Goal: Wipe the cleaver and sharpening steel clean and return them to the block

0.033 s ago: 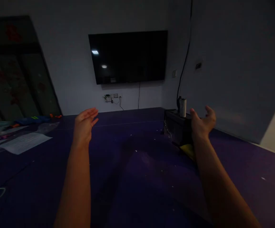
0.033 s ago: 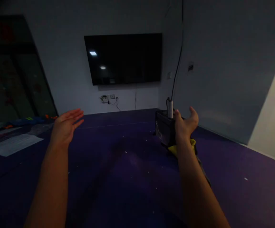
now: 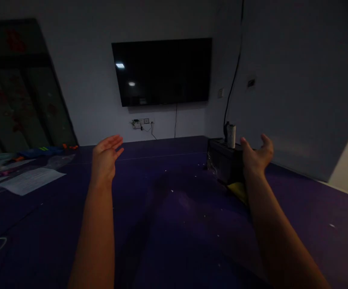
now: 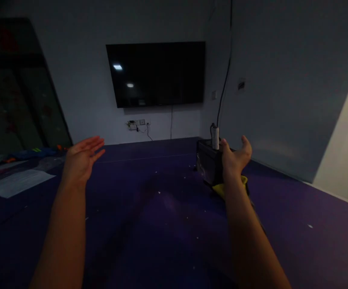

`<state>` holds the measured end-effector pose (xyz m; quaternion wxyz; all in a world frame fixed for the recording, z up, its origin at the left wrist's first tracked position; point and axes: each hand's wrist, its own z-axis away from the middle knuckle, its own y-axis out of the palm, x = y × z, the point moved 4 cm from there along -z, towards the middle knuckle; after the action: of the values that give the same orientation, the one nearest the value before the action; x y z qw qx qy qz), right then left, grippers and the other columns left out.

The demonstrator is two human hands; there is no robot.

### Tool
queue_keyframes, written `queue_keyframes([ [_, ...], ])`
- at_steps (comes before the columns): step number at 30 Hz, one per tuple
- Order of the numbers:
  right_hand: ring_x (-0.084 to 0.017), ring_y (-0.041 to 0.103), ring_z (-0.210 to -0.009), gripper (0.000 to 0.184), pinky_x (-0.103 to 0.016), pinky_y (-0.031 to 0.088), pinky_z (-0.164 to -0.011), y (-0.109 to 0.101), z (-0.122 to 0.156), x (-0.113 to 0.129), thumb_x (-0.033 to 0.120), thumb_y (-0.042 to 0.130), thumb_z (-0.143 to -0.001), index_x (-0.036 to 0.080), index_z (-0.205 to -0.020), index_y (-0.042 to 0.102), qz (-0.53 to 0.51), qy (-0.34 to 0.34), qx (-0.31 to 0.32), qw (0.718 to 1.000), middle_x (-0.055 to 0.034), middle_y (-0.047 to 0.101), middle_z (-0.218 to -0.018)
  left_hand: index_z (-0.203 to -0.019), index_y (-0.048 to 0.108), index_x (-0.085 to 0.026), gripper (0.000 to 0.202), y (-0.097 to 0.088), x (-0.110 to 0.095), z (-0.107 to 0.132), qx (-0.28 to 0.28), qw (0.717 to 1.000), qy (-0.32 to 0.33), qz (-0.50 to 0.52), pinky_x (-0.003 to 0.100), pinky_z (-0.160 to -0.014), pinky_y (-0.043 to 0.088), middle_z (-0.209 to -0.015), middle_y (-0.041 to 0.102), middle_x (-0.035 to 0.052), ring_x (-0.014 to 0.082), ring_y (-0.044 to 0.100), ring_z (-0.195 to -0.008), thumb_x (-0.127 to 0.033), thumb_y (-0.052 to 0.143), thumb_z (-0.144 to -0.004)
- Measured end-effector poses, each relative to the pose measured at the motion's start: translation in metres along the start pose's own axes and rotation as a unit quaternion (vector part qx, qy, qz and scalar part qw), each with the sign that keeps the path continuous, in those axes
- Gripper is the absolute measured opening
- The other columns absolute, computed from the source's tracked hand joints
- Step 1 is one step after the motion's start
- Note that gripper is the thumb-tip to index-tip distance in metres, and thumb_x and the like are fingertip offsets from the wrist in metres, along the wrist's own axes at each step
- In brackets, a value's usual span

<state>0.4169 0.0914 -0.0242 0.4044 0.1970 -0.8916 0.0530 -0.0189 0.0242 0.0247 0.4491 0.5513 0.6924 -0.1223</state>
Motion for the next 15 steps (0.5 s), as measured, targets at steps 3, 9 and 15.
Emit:
queue_keyframes([
  [3, -0.029, 0.033, -0.126, 0.088, -0.036, 0.023, -0.103, 0.004, -0.002, -0.012, 0.052, 0.065, -0.064, 0.005, -0.131, 0.035, 0.004, 0.019, 0.022, 1.000, -0.0215, 0.037, -0.135, -0.075, 0.061, -0.016, 0.024, 0.000, -0.007, 0.000, -0.023, 0.998, 0.043, 0.043, 0.039, -0.085, 0.046, -0.091, 0.064, 0.0082, 0.0206, 0.060, -0.094, -0.008, 0.044, -0.061],
  [9, -0.034, 0.011, -0.133, 0.120, -0.040, 0.012, -0.107, 0.012, 0.005, -0.019, 0.056, 0.071, -0.051, 0.003, -0.140, 0.011, 0.007, 0.105, 0.095, 0.990, -0.0248, 0.013, -0.145, -0.053, 0.049, -0.016, 0.013, -0.009, -0.006, -0.005, -0.137, 0.980, 0.088, 0.113, 0.033, -0.075, 0.048, -0.061, 0.059, 0.0027, 0.0153, 0.062, -0.070, -0.007, 0.039, -0.051],
  [15, -0.037, 0.009, -0.133, 0.129, -0.043, 0.011, -0.106, 0.012, 0.013, -0.014, 0.051, 0.075, -0.045, -0.002, -0.140, 0.005, 0.009, 0.133, 0.118, 0.984, -0.0294, 0.012, -0.143, -0.044, 0.028, -0.018, 0.013, -0.022, -0.014, -0.002, -0.223, 0.959, 0.091, 0.149, 0.023, -0.045, 0.035, -0.038, 0.028, -0.0037, 0.0076, 0.035, -0.035, -0.009, 0.035, -0.051],
])
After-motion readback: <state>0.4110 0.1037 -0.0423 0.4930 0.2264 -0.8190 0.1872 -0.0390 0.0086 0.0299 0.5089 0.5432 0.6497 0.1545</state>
